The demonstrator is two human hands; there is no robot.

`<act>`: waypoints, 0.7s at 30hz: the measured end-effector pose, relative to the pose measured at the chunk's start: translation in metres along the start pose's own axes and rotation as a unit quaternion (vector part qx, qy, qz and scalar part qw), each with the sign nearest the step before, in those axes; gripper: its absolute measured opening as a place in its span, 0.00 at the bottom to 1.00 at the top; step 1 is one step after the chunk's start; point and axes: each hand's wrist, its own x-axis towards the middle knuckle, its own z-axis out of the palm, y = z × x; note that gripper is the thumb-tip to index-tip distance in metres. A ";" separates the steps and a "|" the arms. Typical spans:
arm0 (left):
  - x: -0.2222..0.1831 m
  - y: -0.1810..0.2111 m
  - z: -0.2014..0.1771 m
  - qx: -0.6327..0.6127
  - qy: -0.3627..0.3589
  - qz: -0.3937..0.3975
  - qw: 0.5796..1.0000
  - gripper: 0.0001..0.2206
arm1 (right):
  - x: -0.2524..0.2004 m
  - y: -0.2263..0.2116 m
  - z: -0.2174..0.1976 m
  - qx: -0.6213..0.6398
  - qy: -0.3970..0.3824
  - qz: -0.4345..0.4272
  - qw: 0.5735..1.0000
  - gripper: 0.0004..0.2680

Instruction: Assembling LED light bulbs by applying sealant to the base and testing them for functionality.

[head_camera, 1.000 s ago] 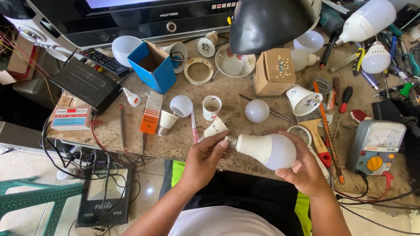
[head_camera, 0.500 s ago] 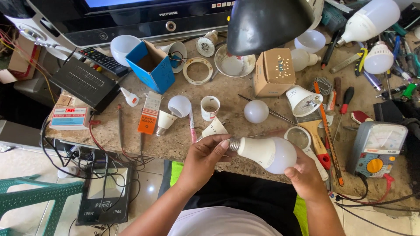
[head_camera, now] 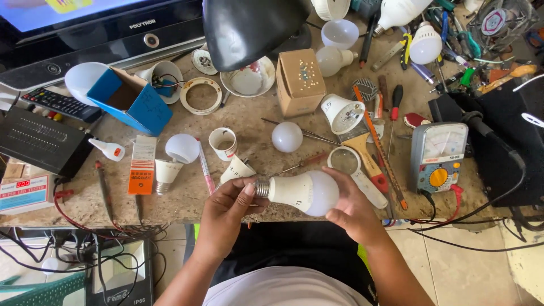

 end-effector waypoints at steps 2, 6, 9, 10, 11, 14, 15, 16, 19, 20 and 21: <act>0.000 0.001 0.000 0.001 0.000 0.003 1.000 0.12 | -0.003 0.000 -0.002 0.001 -0.028 -0.016 0.999 0.33; 0.002 0.002 -0.001 -0.023 -0.017 0.016 0.999 0.11 | -0.006 0.008 -0.005 -0.018 -0.043 -0.022 0.999 0.36; 0.009 -0.019 -0.007 -0.049 -0.027 0.055 0.997 0.17 | -0.001 0.013 -0.006 0.023 -0.036 -0.032 0.999 0.38; 0.007 -0.016 -0.005 -0.050 -0.022 0.054 0.997 0.17 | 0.000 0.015 -0.007 0.024 -0.039 -0.029 0.999 0.38; 0.007 -0.013 -0.003 -0.054 -0.022 0.053 0.997 0.16 | 0.000 0.016 -0.009 0.011 -0.028 -0.023 0.999 0.35; 0.004 -0.009 -0.002 -0.056 -0.024 0.043 0.997 0.15 | 0.005 0.026 -0.012 -0.006 -0.024 -0.026 0.999 0.30; 0.003 -0.009 -0.002 -0.052 -0.027 0.034 0.998 0.15 | 0.007 0.030 -0.013 -0.010 -0.028 -0.036 0.999 0.30; 0.003 -0.012 -0.003 -0.053 -0.025 0.032 0.998 0.15 | 0.006 0.029 -0.011 -0.010 -0.029 -0.034 0.999 0.30; 0.005 -0.020 -0.007 -0.057 -0.034 0.028 0.997 0.16 | 0.005 0.029 -0.010 -0.018 -0.017 -0.054 0.998 0.25; 0.005 -0.021 -0.007 -0.062 -0.037 0.023 0.997 0.16 | 0.005 0.032 -0.012 -0.023 -0.009 -0.055 0.998 0.25; 0.005 -0.021 -0.008 -0.067 -0.037 0.019 0.997 0.16 | 0.008 0.036 -0.014 -0.029 -0.003 -0.056 0.998 0.24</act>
